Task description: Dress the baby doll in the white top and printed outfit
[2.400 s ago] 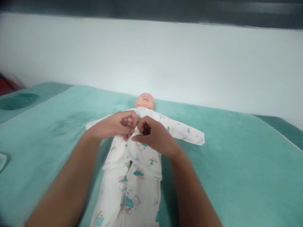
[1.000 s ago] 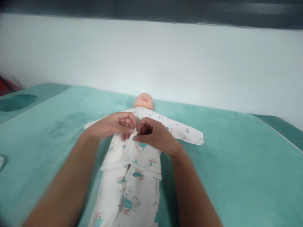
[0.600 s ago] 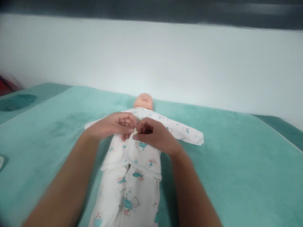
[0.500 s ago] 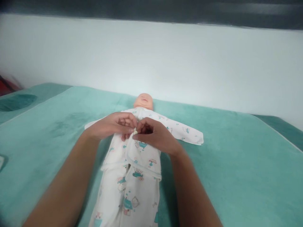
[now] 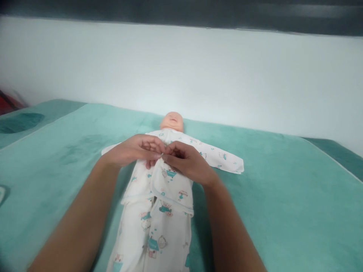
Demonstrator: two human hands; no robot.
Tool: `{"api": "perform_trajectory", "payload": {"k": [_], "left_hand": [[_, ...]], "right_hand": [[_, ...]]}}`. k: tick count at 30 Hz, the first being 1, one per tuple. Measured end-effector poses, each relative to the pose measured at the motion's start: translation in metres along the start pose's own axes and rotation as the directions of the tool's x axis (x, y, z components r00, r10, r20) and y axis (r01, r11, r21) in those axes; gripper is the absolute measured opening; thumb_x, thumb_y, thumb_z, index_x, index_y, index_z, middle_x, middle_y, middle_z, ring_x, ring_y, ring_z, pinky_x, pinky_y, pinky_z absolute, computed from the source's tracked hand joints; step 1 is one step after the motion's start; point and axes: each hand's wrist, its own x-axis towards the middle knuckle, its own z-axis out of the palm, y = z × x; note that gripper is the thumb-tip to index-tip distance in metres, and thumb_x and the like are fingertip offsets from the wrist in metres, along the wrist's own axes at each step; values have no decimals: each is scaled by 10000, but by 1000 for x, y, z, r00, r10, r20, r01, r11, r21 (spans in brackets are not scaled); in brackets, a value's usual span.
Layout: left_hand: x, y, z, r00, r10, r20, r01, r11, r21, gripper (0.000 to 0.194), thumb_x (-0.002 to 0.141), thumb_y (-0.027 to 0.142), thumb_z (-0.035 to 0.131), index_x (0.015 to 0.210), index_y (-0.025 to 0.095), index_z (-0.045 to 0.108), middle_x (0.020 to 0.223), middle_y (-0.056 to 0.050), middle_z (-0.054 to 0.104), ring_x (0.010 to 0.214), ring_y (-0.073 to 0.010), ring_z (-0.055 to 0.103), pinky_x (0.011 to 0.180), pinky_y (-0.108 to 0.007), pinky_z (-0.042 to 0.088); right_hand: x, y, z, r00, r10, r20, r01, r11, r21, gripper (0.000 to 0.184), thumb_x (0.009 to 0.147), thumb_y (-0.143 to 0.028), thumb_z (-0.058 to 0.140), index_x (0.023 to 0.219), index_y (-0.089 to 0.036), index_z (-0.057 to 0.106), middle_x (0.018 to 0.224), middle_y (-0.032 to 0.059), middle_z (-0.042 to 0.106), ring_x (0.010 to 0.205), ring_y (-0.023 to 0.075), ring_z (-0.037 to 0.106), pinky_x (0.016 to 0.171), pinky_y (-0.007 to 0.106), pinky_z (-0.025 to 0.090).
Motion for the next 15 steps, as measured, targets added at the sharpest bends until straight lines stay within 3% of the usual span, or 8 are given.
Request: {"api": "perform_trajectory", "payload": {"k": [9,15], "left_hand": [[1,-4,-3,1000,9,-14,-10,999,-34,204,812,245,700,1000,166,710,773,-28,668,628,-112,630,565,-228,532],[-1,-7,-7,999,22,-31,-23,999,-33,315,832,262,689,1131,165,702,733,-33,678,627,-119,628,571,-238,524]], "right_hand": [[2,2,3,999,-34,-21,35,999,35,216,887,-388,593,795,-193,580,604,-42,508,501,73,406,451,217,291],[6,9,14,955,-141,-261,115,987,-114,176,877,-298,546,738,-203,598,521,-56,474,437,89,397,445,244,330]]}}
